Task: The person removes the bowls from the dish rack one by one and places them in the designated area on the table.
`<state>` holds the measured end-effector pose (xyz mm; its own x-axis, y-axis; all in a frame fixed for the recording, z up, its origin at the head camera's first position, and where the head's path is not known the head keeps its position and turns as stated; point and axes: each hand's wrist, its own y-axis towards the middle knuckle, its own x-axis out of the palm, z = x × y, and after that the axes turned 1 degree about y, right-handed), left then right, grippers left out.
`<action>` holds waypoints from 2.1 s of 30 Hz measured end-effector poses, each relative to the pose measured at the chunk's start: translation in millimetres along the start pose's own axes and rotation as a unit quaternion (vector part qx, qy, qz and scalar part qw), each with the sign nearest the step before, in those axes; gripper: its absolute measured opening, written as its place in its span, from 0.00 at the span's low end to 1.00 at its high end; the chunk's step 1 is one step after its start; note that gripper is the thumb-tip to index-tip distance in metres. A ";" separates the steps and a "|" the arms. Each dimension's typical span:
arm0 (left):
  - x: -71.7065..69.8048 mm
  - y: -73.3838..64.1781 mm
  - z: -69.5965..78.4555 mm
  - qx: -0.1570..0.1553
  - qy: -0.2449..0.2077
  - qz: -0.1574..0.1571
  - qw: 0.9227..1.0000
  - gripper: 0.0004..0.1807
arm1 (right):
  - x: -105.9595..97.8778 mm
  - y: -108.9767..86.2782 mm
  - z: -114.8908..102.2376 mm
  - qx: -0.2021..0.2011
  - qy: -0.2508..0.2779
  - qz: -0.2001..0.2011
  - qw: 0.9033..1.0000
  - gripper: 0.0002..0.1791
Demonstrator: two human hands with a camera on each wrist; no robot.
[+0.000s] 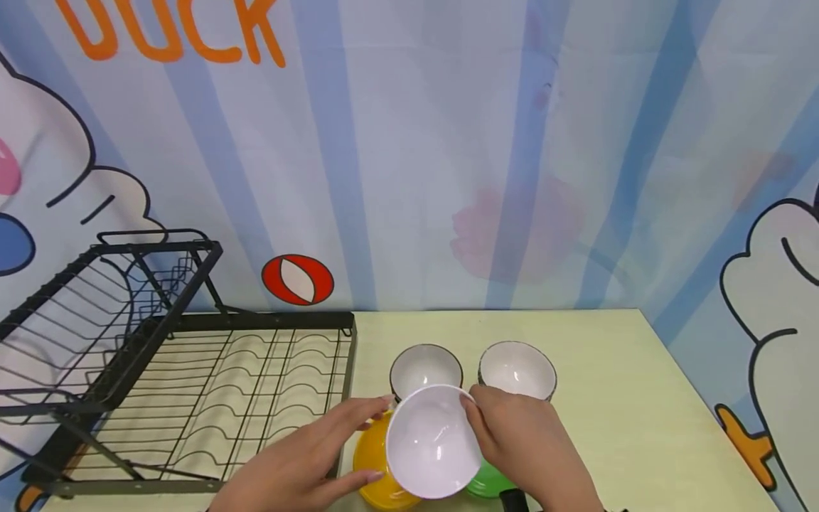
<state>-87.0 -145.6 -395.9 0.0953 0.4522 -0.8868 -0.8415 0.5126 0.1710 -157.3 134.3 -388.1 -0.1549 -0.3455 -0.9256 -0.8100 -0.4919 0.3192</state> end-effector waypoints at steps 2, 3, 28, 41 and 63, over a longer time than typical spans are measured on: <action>-0.8 -2.1 0.7 -0.002 0.003 0.004 1.000 0.37 | -0.4 0.1 1.8 0.003 -0.010 0.001 1.000 0.12; -1.2 -2.9 0.8 -0.005 0.004 0.005 1.000 0.37 | -0.4 0.5 2.7 0.003 -0.012 0.001 1.000 0.12; -7.2 -9.3 -8.8 0.108 0.092 0.088 0.986 0.19 | -6.8 -33.1 70.3 0.219 0.031 -0.118 0.968 0.27; -12.2 -6.6 -9.6 0.162 0.113 0.098 0.975 0.13 | -3.9 -65.0 102.2 0.319 0.030 -0.155 0.935 0.35; -15.7 -6.4 -8.3 0.151 0.105 0.084 0.979 0.11 | 9.7 -95.9 113.2 0.420 0.073 -0.176 0.887 0.40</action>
<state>-87.5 -162.1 -386.7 -0.1685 0.4047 -0.8988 -0.6371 0.6510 0.4126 -145.1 268.6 -450.7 0.2174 -0.4192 -0.8815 -0.9384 0.1586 -0.3069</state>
